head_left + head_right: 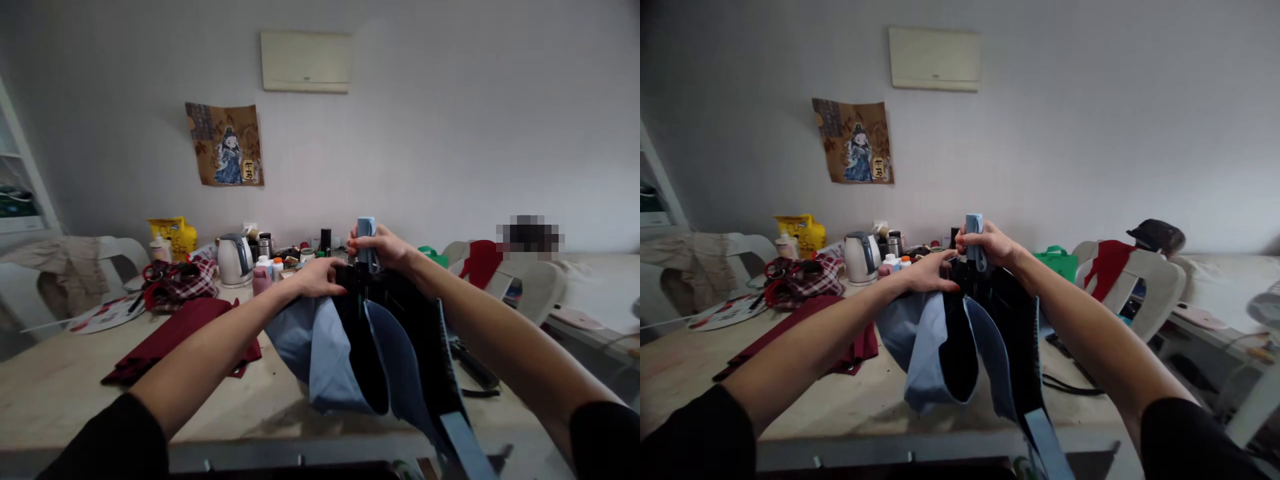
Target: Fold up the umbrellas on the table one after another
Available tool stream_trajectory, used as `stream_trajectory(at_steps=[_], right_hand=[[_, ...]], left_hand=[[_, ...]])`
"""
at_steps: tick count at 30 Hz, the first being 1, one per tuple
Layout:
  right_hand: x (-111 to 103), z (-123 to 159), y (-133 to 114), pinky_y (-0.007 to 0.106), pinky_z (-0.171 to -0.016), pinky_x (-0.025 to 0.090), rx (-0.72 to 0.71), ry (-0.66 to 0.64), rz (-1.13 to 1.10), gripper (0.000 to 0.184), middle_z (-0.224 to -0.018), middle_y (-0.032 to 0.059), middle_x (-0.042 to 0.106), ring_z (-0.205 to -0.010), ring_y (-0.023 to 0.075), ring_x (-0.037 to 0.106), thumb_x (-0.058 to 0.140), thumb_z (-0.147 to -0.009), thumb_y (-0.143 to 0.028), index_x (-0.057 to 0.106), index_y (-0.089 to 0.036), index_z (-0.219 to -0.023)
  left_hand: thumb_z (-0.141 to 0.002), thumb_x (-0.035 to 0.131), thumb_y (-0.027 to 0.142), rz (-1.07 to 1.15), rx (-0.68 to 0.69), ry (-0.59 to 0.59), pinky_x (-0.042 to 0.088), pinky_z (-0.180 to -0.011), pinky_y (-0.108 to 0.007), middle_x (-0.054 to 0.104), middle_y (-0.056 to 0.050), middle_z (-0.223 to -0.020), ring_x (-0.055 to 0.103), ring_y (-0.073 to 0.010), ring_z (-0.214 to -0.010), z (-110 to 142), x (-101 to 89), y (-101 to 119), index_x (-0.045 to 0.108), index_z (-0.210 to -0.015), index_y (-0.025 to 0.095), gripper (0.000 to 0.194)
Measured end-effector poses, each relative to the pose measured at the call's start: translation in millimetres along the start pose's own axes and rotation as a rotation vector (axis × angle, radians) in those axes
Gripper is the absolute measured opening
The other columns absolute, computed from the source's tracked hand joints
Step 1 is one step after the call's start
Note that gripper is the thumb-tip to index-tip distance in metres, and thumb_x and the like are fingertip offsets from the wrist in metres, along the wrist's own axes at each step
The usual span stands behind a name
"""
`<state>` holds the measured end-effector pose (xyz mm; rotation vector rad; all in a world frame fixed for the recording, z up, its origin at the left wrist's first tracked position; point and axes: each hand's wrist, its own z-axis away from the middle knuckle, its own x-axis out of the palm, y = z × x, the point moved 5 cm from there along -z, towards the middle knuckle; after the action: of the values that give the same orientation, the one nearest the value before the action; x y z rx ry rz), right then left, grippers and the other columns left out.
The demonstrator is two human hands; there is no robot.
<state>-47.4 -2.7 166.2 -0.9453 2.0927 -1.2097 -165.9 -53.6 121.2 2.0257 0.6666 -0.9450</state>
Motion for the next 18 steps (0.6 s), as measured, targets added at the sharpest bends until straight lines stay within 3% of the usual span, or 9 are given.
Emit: stream_trajectory(at_steps=[1,3,5,7,9,11,14,16,18], right_hand=[[-5.0,1.1,4.1,0.026,-0.056,0.047,0.027,0.026,0.001,0.03,-0.065,-0.0013,0.061,-0.058,0.0119,0.058,0.081,-0.056,-0.026,0.056,-0.017,-0.071],[-20.8,4.9,12.0,0.026,-0.055,0.046,0.057,0.096,0.006,0.03,-0.062,-0.0019,0.059,-0.056,0.0117,0.056,0.08,-0.054,-0.024,0.055,-0.018,-0.069],[-37.1,9.8,17.6,0.028,-0.058,0.047,0.033,0.151,-0.004,0.03,-0.06,-0.0029,0.057,-0.057,0.0126,0.056,0.079,-0.054,-0.023,0.053,-0.019,-0.068],[-45.9,13.7,22.6,0.029,-0.062,0.047,-0.003,0.171,-0.02,0.029,-0.062,-0.0031,0.057,-0.059,0.0132,0.057,0.078,-0.054,-0.021,0.052,-0.019,-0.068],[-43.6,15.1,29.6,0.027,-0.059,0.045,-0.005,0.162,-0.025,0.028,-0.064,-0.003,0.058,-0.059,0.012,0.056,0.077,-0.052,-0.018,0.053,-0.019,-0.068],[-31.7,14.4,38.5,0.024,-0.053,0.04,0.024,0.111,-0.016,0.027,-0.064,-0.0032,0.059,-0.056,0.0098,0.052,0.076,-0.051,-0.015,0.055,-0.018,-0.067],[-11.8,14.8,49.8,0.021,-0.049,0.036,0.037,0.007,-0.058,0.025,-0.062,-0.0046,0.057,-0.053,0.0082,0.049,0.076,-0.052,-0.014,0.056,-0.017,-0.067],[-7.6,18.1,53.4,0.021,-0.052,0.04,0.009,-0.02,-0.155,0.027,-0.063,-0.0058,0.057,-0.054,0.0085,0.051,0.077,-0.052,-0.014,0.055,-0.018,-0.068],[-10.2,23.1,55.7,0.024,-0.058,0.045,0.01,-0.047,-0.2,0.029,-0.07,-0.005,0.059,-0.06,0.0103,0.056,0.078,-0.055,-0.019,0.056,-0.019,-0.073]], left_hand=[[-0.066,0.072,0.027,-0.023,-0.042,0.0,0.049,-0.069,-0.031,0.064,0.002,-0.07,0.061,-0.017,-0.066,6.0,-0.3,-11.2,0.056,-0.124,0.014,0.061],[-0.069,0.064,0.021,-0.062,-0.092,0.119,0.047,-0.066,-0.029,0.06,0.003,-0.062,0.057,-0.0142,-0.06,23.1,-12.4,-31.6,0.066,-0.108,0.015,0.039],[-0.071,0.06,0.023,0.018,-0.151,0.269,0.048,-0.066,-0.028,0.06,0.002,-0.065,0.058,-0.0139,-0.062,42.7,-29.6,-48.2,0.066,-0.106,0.014,0.037],[-0.072,0.063,0.029,0.098,-0.17,0.352,0.051,-0.076,-0.032,0.067,-0.005,-0.087,0.063,-0.0175,-0.08,56.1,-41.1,-53.8,0.062,-0.114,0.013,0.045],[-0.069,0.07,0.035,0.09,-0.123,0.379,0.048,-0.092,-0.04,0.062,-0.012,-0.118,0.06,-0.0238,-0.106,57.6,-43.7,-45.2,0.059,-0.121,0.016,0.057],[-0.066,0.076,0.038,0.082,-0.035,0.288,0.042,-0.102,-0.045,0.053,-0.013,-0.134,0.052,-0.0281,-0.122,46.2,-33.9,-28.7,0.056,-0.126,0.02,0.065],[-0.066,0.079,0.035,0.284,0.088,-0.003,0.04,-0.105,-0.045,0.057,-0.013,-0.131,0.054,-0.0276,-0.122,20.7,-5.6,-12.5,0.056,-0.125,0.022,0.065],[-0.067,0.079,0.033,0.399,0.123,-0.11,0.04,-0.104,-0.043,0.058,-0.013,-0.13,0.055,-0.0261,-0.121,10.1,9.6,-17.4,0.054,-0.127,0.023,0.066],[-0.063,0.079,0.031,0.349,0.089,-0.184,0.043,-0.101,-0.042,0.06,-0.012,-0.129,0.057,-0.0262,-0.118,9.1,25.0,-36.0,0.052,-0.131,0.025,0.074]])
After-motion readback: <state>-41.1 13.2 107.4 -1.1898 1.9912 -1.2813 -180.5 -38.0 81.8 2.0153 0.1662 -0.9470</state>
